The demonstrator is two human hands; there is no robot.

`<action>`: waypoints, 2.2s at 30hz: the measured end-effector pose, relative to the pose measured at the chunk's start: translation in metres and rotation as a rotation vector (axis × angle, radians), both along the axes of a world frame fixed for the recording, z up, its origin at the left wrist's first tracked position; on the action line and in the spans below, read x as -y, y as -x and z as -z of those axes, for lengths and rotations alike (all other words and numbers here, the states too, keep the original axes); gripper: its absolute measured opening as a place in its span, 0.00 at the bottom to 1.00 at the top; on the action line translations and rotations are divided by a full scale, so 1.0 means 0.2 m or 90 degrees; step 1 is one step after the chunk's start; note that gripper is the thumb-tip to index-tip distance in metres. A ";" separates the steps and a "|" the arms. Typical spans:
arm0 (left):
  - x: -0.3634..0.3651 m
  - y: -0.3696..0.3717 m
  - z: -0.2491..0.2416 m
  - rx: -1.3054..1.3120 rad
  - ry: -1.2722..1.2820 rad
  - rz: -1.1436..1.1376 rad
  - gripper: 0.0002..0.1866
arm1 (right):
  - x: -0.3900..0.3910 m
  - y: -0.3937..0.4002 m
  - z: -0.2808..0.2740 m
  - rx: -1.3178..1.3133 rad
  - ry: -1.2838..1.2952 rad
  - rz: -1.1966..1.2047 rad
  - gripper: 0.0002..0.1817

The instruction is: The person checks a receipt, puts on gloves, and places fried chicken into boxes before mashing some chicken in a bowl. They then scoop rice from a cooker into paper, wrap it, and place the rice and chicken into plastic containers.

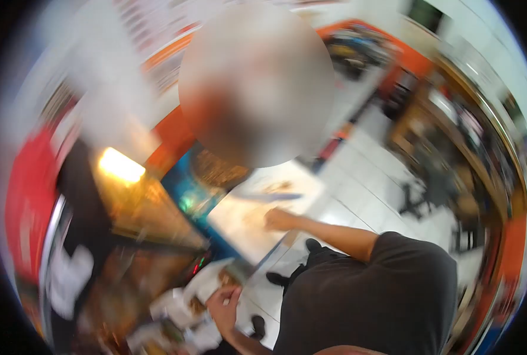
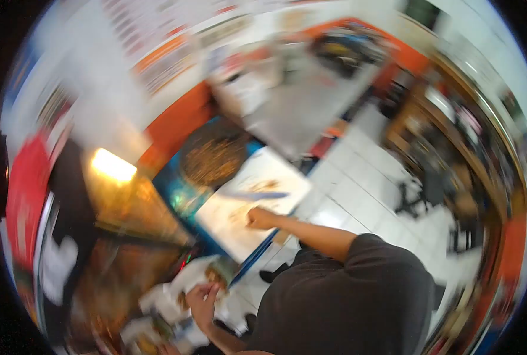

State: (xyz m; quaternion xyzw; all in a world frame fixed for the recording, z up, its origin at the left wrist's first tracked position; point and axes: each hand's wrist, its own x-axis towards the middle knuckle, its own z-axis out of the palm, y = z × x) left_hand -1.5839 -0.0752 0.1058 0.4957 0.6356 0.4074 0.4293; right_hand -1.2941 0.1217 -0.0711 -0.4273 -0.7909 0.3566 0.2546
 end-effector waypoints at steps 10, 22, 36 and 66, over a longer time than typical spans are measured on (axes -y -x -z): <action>-0.65 -1.41 0.00 0.098 -0.054 0.405 0.11 | 0.77 -1.40 -0.07 0.116 0.186 0.250 0.17; -0.90 -3.40 0.47 -0.010 -0.005 0.860 0.16 | 1.67 -2.98 -0.41 -0.044 0.289 0.848 0.23; -1.79 -3.59 2.21 -0.820 0.056 1.266 0.17 | 1.83 -4.00 0.02 0.077 0.515 1.045 0.24; -1.66 -5.75 1.92 -0.044 0.486 0.726 0.10 | 1.80 -6.42 -0.12 -0.022 0.280 1.065 0.19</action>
